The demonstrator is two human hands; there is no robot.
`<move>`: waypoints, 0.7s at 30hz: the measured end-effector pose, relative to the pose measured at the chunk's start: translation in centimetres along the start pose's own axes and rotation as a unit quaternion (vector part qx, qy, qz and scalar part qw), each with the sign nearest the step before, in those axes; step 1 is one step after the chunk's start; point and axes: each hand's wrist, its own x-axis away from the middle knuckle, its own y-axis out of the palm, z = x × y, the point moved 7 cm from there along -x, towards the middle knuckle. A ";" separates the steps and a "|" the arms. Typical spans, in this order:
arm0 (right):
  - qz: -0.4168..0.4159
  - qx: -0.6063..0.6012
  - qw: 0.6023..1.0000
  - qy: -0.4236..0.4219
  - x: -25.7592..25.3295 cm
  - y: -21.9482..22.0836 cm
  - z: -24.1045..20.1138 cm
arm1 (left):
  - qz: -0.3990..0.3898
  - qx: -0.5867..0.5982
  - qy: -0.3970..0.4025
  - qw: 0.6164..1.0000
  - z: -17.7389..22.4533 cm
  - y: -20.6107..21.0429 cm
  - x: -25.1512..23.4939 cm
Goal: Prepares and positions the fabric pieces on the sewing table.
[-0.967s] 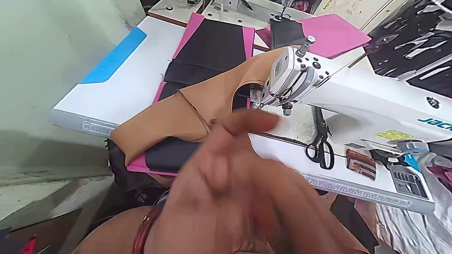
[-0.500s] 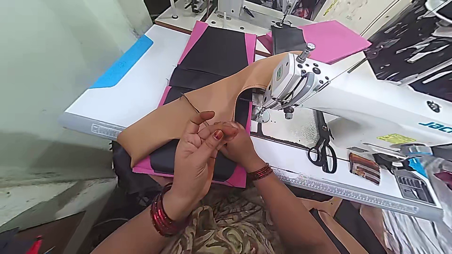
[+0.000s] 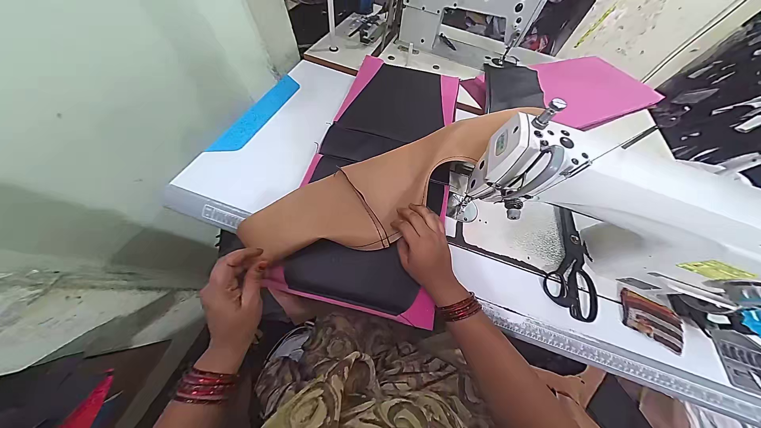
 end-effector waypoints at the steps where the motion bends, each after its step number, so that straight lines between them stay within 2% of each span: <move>1: -0.002 0.016 1.000 0.000 -0.1 -0.1 -0.1 | -0.012 -0.063 0.006 0.998 -1.1 -0.1 1.0; 4: 0.062 0.040 0.997 -0.021 -0.5 -1.4 -0.5 | -0.017 -0.169 0.041 0.985 -4.4 0.2 3.7; 8: 0.185 -0.028 0.981 -0.061 -0.8 -5.4 -3.7 | -0.003 -0.106 -0.070 0.992 -9.9 0.7 4.7; 11: 0.230 -0.063 0.966 -0.098 0.6 -7.2 -6.5 | -0.045 -0.093 -0.130 0.986 -13.4 2.1 5.3; 13: 0.228 -0.053 0.962 -0.137 2.4 -7.1 -7.3 | -0.018 -0.040 -0.185 0.982 -14.8 2.1 5.6; 16: 0.178 0.008 0.962 -0.209 5.1 -5.2 -7.4 | 0.122 0.010 -0.266 0.956 -15.8 -0.4 5.3; 19: 0.114 0.043 0.969 -0.214 6.0 -3.0 -6.5 | 0.218 -0.016 -0.213 0.952 -14.4 -4.5 0.8; 21: 0.085 0.035 0.979 -0.184 5.4 -2.3 -5.9 | 0.224 -0.036 -0.160 0.961 -12.7 -6.9 -4.4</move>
